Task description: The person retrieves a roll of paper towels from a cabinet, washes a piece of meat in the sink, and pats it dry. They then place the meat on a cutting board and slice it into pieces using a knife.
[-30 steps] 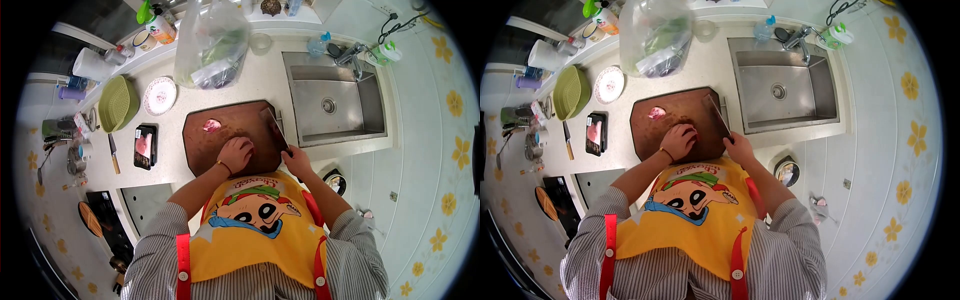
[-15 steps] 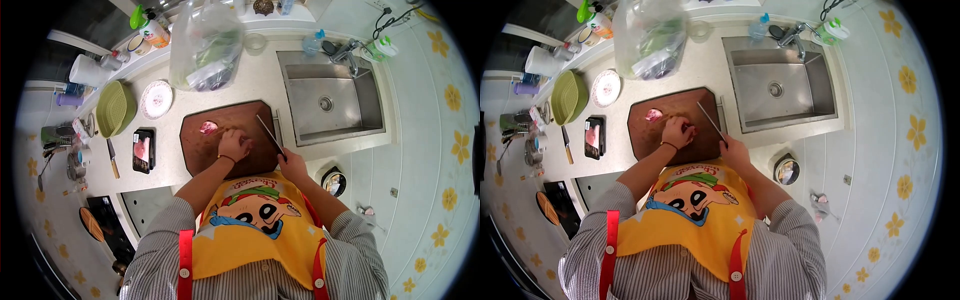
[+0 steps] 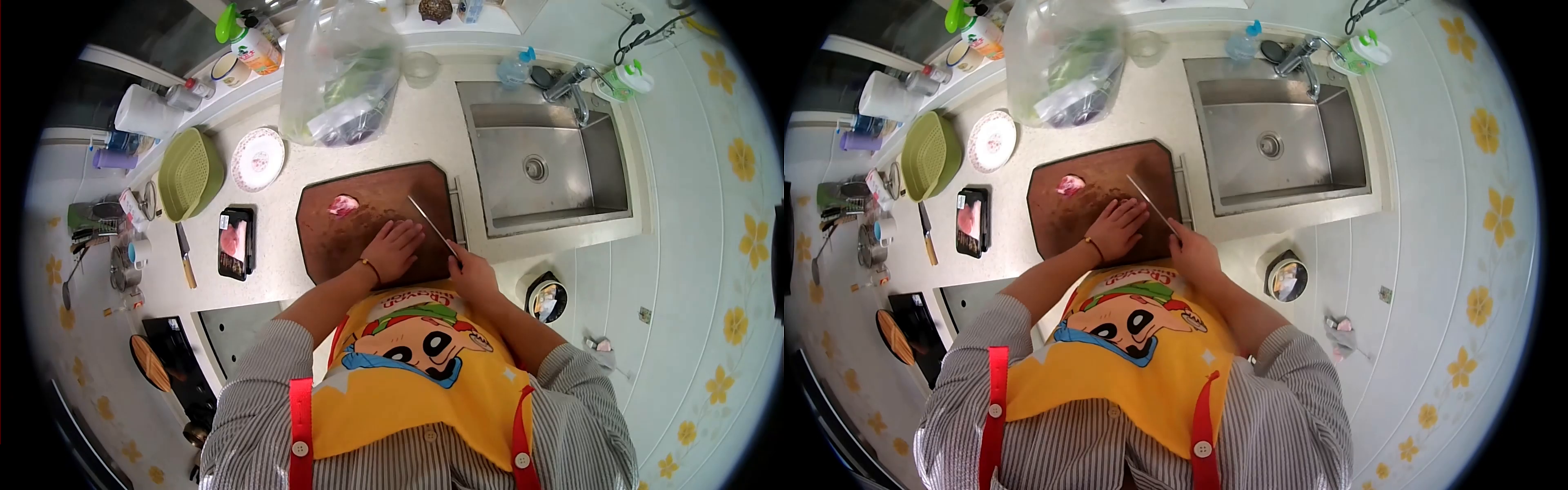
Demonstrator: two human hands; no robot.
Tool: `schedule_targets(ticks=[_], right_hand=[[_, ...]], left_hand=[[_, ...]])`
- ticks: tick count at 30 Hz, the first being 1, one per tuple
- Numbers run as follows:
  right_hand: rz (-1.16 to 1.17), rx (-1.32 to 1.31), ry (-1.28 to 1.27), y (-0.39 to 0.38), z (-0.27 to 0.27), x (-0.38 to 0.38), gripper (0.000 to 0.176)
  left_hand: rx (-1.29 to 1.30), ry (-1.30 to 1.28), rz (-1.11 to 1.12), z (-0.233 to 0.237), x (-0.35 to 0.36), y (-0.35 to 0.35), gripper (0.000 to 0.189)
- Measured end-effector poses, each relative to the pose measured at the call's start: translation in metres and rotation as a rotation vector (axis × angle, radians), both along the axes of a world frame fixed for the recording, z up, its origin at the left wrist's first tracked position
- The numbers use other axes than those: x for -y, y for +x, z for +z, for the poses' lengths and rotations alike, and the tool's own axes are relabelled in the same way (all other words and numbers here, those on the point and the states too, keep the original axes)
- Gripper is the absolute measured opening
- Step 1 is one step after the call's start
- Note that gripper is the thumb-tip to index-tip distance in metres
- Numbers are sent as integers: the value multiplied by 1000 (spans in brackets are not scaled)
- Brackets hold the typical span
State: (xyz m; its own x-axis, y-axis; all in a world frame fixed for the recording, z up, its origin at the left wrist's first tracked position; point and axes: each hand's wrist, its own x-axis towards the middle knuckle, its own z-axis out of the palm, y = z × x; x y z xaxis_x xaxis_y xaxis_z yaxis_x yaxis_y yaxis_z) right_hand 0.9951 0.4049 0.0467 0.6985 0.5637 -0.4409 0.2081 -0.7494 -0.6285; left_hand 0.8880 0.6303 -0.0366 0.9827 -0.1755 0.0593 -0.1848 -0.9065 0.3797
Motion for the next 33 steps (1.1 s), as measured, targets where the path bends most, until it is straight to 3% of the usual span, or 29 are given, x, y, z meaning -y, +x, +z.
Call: schedule_targets(ticks=[6, 9, 25, 33], right_hand=[[73, 84, -21, 0, -1, 1, 39], [167, 155, -57, -6, -21, 7, 42], [204, 63, -184, -11, -14, 23, 44], [227, 88, -106, 0, -49, -19, 45]], left_hand=[[34, -175, 24, -17, -15, 10, 33], [77, -106, 34, -34, -10, 14, 28], [124, -110, 36, -51, -2, 14, 36], [28, -155, 78, -52, -1, 15, 38]])
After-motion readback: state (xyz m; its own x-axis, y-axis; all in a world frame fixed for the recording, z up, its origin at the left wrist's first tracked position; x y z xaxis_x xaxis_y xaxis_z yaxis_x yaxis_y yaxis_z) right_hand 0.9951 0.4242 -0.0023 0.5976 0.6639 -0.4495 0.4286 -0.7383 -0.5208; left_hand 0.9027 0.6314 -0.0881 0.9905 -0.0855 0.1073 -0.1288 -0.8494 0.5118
